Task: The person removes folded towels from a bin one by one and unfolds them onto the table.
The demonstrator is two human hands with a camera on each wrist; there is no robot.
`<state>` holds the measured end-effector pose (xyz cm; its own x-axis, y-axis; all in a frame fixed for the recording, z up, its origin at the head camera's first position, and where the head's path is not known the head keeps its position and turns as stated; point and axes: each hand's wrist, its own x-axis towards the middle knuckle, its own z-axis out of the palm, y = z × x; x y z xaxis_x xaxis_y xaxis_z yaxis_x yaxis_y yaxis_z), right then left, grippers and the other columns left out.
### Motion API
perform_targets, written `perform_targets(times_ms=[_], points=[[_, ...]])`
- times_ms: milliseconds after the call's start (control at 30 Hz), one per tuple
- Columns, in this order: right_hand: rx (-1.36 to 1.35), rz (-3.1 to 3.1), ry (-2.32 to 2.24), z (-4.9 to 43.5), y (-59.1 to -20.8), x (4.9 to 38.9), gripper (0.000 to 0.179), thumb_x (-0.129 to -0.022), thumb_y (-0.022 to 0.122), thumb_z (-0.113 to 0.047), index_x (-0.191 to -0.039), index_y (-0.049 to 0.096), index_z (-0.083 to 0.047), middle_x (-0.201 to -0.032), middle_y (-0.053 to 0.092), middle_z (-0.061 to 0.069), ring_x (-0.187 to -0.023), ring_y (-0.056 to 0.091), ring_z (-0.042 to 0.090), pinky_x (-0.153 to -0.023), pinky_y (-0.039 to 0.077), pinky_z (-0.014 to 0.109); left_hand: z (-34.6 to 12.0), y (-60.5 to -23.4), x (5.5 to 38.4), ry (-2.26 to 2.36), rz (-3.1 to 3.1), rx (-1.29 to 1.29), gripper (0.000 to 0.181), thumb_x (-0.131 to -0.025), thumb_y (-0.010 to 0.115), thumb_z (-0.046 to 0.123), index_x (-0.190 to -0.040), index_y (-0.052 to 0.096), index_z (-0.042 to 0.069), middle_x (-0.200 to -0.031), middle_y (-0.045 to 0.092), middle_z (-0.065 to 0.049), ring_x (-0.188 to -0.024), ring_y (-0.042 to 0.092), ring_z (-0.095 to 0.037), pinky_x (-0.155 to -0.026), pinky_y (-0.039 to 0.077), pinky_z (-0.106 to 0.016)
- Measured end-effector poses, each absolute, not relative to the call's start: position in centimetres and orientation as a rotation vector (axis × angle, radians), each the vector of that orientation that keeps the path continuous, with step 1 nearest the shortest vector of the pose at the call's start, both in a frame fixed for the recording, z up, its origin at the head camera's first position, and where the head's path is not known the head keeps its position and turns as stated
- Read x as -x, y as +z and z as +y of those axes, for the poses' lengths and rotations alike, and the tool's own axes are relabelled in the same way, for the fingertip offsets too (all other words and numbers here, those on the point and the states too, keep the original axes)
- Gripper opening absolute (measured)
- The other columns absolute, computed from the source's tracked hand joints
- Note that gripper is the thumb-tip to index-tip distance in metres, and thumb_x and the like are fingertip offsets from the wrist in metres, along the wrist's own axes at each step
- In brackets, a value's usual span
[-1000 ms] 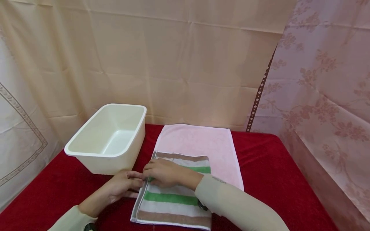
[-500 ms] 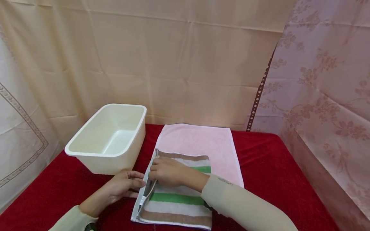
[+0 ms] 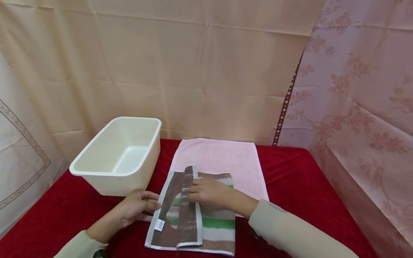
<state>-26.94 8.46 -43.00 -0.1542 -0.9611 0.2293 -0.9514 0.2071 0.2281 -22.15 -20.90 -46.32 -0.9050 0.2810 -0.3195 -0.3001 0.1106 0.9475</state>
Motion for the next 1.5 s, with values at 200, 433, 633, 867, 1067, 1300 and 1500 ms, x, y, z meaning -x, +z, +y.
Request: perform_targets(times_ms=[200,433,633,867,1067,1300,1500], points=[[-1.774,-2.204,-0.040,11.3,-43.3,26.3,0.019,-0.085,0.073,-0.006,-0.096,0.071,-0.022,-0.104,0.069,-0.008,-0.095,0.058,0.011,-0.084,0.051,0.025,-21.0,-46.2,22.2,1.841,1.974,0.019,0.032,-0.091,0.068,0.000,-0.119,0.058,-0.012,-0.090,0.073,-0.012,-0.082,0.072,-0.025,-0.069,0.063,-0.042],[-1.729,-2.286,-0.006,13.5,-43.8,25.5,0.022,-0.084,0.072,-0.003,-0.095,0.072,-0.022,-0.104,0.069,-0.010,-0.095,0.058,0.010,-0.083,0.051,0.022,-21.1,-46.4,22.3,1.842,1.963,0.019,0.031,-0.091,0.068,-0.001,-0.119,0.059,-0.012,-0.091,0.074,-0.012,-0.083,0.073,-0.026,-0.069,0.063,-0.043],[-1.668,-2.414,0.037,14.3,-43.2,25.0,0.026,-0.083,0.075,0.000,-0.100,0.075,-0.019,-0.106,0.071,-0.008,-0.102,0.060,0.011,-0.090,0.053,0.024,-21.1,-46.3,22.2,1.841,1.964,0.026,0.032,-0.091,0.069,0.000,-0.119,0.059,-0.012,-0.091,0.074,-0.012,-0.083,0.073,-0.026,-0.070,0.063,-0.043],[-1.129,-2.752,0.617,13.6,-42.2,26.7,0.023,-0.092,0.070,-0.006,-0.115,0.070,-0.008,-0.107,0.070,0.002,-0.096,0.065,0.015,-0.080,0.058,0.033,-21.1,-46.3,22.3,1.848,1.962,0.028,0.032,-0.092,0.068,0.000,-0.119,0.059,-0.012,-0.092,0.074,-0.013,-0.083,0.073,-0.026,-0.070,0.063,-0.044],[-0.399,-3.018,1.384,12.2,-42.4,28.8,0.047,-0.097,0.071,-0.019,-0.133,0.054,0.005,-0.100,0.067,0.012,-0.077,0.067,0.017,-0.067,0.059,0.032,-21.1,-46.5,22.3,1.850,1.958,0.040,0.031,-0.092,0.070,0.002,-0.118,0.060,-0.011,-0.091,0.073,-0.012,-0.082,0.073,-0.026,-0.069,0.063,-0.043],[0.096,-2.888,2.007,11.0,-42.8,29.5,0.049,-0.096,0.070,-0.017,-0.134,0.049,0.007,-0.106,0.063,0.018,-0.081,0.066,0.023,-0.070,0.061,0.038,-21.1,-46.4,22.3,1.857,1.949,0.031,0.031,-0.092,0.070,0.002,-0.118,0.060,-0.011,-0.091,0.073,-0.012,-0.082,0.073,-0.026,-0.070,0.063,-0.043],[0.134,-2.790,2.192,11.1,-42.7,28.9,0.037,-0.096,0.068,-0.010,-0.127,0.055,0.005,-0.098,0.069,0.014,-0.078,0.067,0.019,-0.064,0.057,0.034,-21.1,-46.5,22.4,1.862,1.944,0.016,0.031,-0.091,0.070,0.002,-0.118,0.059,-0.012,-0.090,0.073,-0.011,-0.082,0.072,-0.025,-0.070,0.063,-0.043]])
